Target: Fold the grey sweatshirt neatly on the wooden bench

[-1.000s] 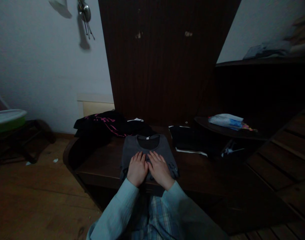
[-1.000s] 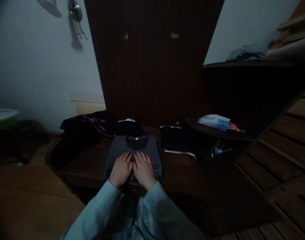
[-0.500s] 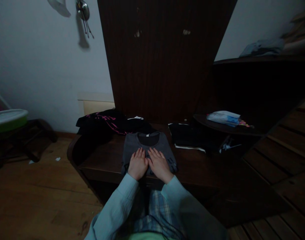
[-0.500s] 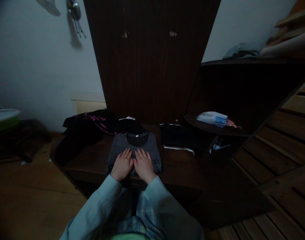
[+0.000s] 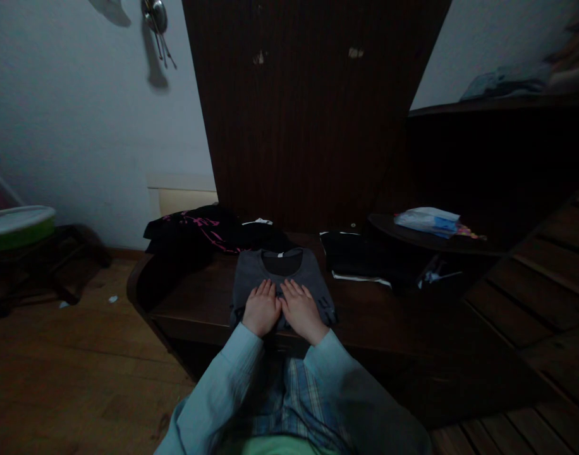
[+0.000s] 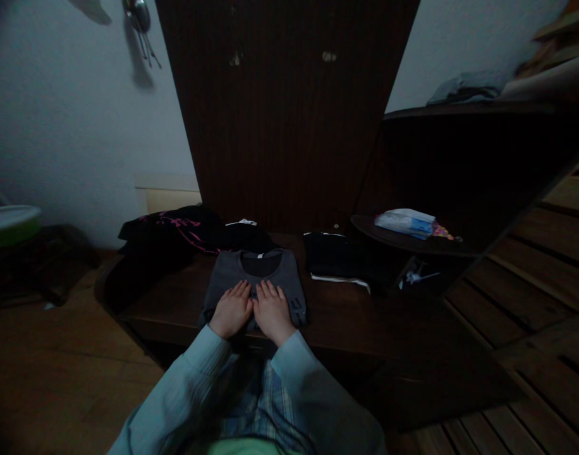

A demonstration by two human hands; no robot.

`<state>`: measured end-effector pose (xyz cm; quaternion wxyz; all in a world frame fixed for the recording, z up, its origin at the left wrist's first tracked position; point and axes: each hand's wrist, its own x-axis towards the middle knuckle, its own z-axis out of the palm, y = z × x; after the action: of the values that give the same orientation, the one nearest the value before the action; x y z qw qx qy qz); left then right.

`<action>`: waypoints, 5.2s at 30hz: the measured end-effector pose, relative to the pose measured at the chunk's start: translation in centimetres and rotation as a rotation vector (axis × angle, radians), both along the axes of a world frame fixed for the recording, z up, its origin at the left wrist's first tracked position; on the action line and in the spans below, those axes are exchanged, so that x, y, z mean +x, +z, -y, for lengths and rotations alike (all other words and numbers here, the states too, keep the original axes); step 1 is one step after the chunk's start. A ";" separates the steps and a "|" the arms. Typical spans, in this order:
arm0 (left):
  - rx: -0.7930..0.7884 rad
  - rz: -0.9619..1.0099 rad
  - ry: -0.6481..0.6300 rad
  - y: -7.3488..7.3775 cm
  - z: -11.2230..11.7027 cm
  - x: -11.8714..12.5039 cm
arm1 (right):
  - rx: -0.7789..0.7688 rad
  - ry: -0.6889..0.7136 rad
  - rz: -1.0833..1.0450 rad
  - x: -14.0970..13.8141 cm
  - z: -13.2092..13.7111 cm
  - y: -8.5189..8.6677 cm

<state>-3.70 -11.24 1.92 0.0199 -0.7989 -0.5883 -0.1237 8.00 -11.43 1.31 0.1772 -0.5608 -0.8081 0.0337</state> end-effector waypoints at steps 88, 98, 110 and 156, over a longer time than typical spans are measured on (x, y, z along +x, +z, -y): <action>0.079 1.081 0.252 -3.7 1.8 -8.6 | 0.039 -0.207 -0.830 9.5 -0.3 -1.8; 0.129 0.866 0.330 -2.8 2.4 -7.9 | -0.027 -0.166 -0.807 9.5 -0.7 -1.9; 0.024 0.426 0.358 -1.3 3.8 -9.3 | -0.077 -0.255 -0.826 10.0 1.2 -2.9; -0.026 0.830 0.281 -0.9 -12.0 -9.1 | 0.167 -0.359 -0.644 8.0 -12.8 -3.6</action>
<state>-12.81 0.73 1.03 -0.2114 -0.5941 -0.6508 -0.4229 15.95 1.35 -2.26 0.4702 -0.6379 -0.5998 0.1108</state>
